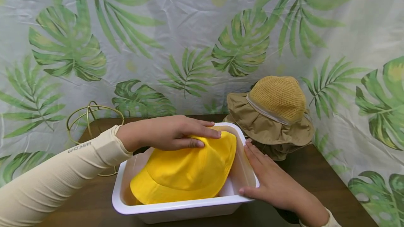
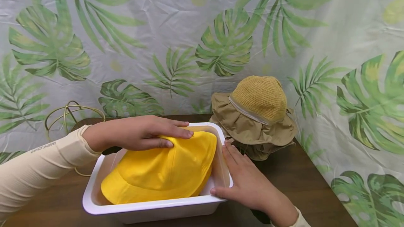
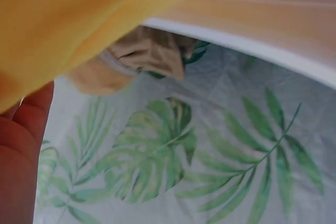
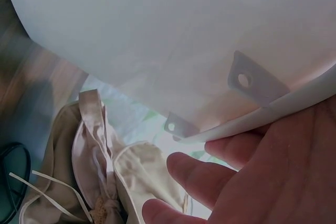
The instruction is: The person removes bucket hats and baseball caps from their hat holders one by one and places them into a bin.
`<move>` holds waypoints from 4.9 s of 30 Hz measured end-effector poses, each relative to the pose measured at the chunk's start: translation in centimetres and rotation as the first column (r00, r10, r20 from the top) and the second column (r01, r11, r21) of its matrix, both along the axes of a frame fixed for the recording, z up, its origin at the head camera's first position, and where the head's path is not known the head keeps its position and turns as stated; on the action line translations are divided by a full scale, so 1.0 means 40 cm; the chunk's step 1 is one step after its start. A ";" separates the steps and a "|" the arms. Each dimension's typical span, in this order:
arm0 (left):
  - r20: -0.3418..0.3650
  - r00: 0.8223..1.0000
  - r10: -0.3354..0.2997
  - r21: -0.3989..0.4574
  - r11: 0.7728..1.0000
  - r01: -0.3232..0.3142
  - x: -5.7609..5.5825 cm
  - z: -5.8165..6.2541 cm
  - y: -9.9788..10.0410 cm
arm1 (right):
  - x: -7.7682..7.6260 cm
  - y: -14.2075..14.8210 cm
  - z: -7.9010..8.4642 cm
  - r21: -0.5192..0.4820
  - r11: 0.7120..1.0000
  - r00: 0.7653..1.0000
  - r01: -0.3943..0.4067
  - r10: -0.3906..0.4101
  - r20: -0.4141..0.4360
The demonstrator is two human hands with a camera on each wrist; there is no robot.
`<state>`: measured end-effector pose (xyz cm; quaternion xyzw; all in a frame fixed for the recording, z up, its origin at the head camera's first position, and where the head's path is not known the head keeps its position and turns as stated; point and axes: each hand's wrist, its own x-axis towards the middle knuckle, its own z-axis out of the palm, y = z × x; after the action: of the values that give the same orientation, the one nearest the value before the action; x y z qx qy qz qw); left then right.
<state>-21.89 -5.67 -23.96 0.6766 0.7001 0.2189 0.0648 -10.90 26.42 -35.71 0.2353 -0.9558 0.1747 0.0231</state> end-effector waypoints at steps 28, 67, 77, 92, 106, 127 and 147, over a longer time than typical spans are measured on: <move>-0.012 0.979 0.206 -0.262 0.944 -0.201 0.015 -0.072 -0.056 | 0.000 -0.011 0.014 -0.007 1.000 1.000 0.000 0.000 0.017; -0.195 0.501 0.843 0.091 0.525 -0.847 0.285 -0.295 -0.336 | 0.000 -0.014 0.003 0.040 0.999 0.998 -0.003 0.005 -0.061; -0.215 0.463 0.860 0.124 0.494 -0.861 0.295 -0.313 -0.326 | 0.012 -0.009 -0.006 -0.021 1.000 0.998 0.010 -0.012 -0.069; -0.164 0.475 0.864 0.161 0.499 -0.852 0.297 -0.319 -0.330 | 0.000 0.011 0.000 -0.071 0.995 0.996 -0.065 0.060 -0.066; -0.220 0.481 0.849 0.183 0.520 -0.834 0.299 -0.326 -0.331 | -0.131 0.140 0.112 -0.097 0.981 0.867 -0.167 0.099 -0.489; -0.270 0.496 0.825 0.275 0.560 -0.781 0.288 -0.332 -0.336 | -0.316 0.298 0.228 -0.366 0.931 0.883 0.019 -0.187 -0.430; -0.226 0.518 0.825 0.313 0.565 -0.763 0.287 -0.349 -0.337 | -0.406 0.377 0.269 -0.375 0.890 0.965 0.259 -0.258 0.055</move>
<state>-10.40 -19.16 -37.94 0.3102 0.9091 0.1613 -0.2266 -27.15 41.50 -24.94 0.0970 -0.9267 0.3519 0.0896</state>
